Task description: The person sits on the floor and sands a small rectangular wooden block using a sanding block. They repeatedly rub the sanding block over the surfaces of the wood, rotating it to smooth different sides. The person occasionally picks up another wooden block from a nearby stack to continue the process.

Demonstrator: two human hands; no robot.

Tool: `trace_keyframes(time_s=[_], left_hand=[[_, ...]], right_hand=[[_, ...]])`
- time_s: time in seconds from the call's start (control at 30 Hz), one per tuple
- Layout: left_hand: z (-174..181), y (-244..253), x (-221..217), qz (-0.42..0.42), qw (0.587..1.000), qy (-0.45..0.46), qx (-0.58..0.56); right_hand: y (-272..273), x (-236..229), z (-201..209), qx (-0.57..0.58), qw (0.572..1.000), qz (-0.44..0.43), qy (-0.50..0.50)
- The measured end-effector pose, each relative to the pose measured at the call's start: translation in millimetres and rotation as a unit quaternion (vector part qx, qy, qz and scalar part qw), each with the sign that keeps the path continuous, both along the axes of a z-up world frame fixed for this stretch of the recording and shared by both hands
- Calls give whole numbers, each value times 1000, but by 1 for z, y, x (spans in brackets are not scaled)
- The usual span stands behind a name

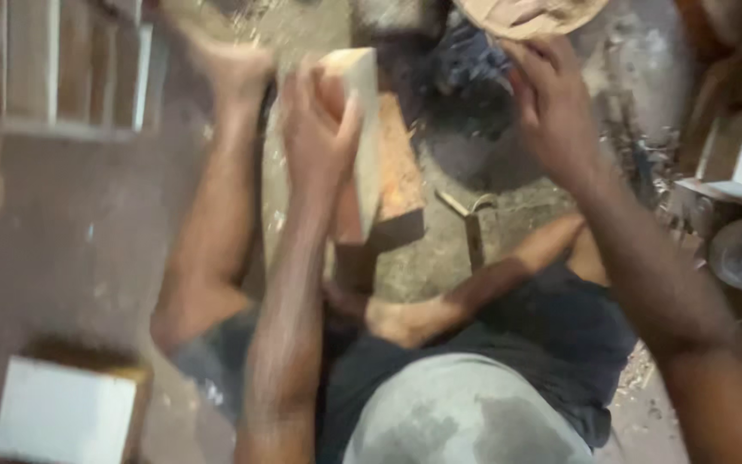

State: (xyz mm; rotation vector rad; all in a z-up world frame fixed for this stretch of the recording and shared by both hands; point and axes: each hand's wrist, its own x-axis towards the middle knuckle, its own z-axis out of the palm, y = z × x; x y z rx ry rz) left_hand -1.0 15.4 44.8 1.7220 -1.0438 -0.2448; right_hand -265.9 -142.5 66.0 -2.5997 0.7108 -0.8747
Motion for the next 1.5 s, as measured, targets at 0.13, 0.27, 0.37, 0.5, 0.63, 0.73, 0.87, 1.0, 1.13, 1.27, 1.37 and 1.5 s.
trace_keyframes(time_s=[0.13,0.27,0.37,0.5,0.63,0.73,0.87,1.0,1.13,1.27,1.37,1.5], left_hand=[[-8,73,-50,24,995,-94,-24],[-22,84,-79,36,995,-84,-33],[-30,75,-83,26,997,-72,-3],[-33,86,-69,11,996,-82,12],[-35,81,-44,-6,988,154,5],[-35,75,-29,-62,946,316,-28],[-35,70,-29,-55,909,413,-14],[-38,72,-35,-48,893,448,10],[-47,68,-33,-33,923,382,12],[-61,66,-34,-34,936,351,9],[-68,64,-33,-67,920,384,-27],[-70,69,-38,-55,912,407,10]], right_hand=[[-107,13,-20,10,995,-37,94],[-164,46,-68,57,990,-12,129],[-176,52,-76,17,977,23,213],[-157,41,-45,189,954,-62,223],[-102,19,-8,414,906,-7,83],[-45,37,5,541,836,73,44],[16,69,12,448,885,89,85],[23,104,14,116,954,261,96],[3,130,22,3,971,126,203],[-14,147,33,39,970,74,227],[19,138,35,-70,976,109,176],[123,78,37,6,969,74,236]])
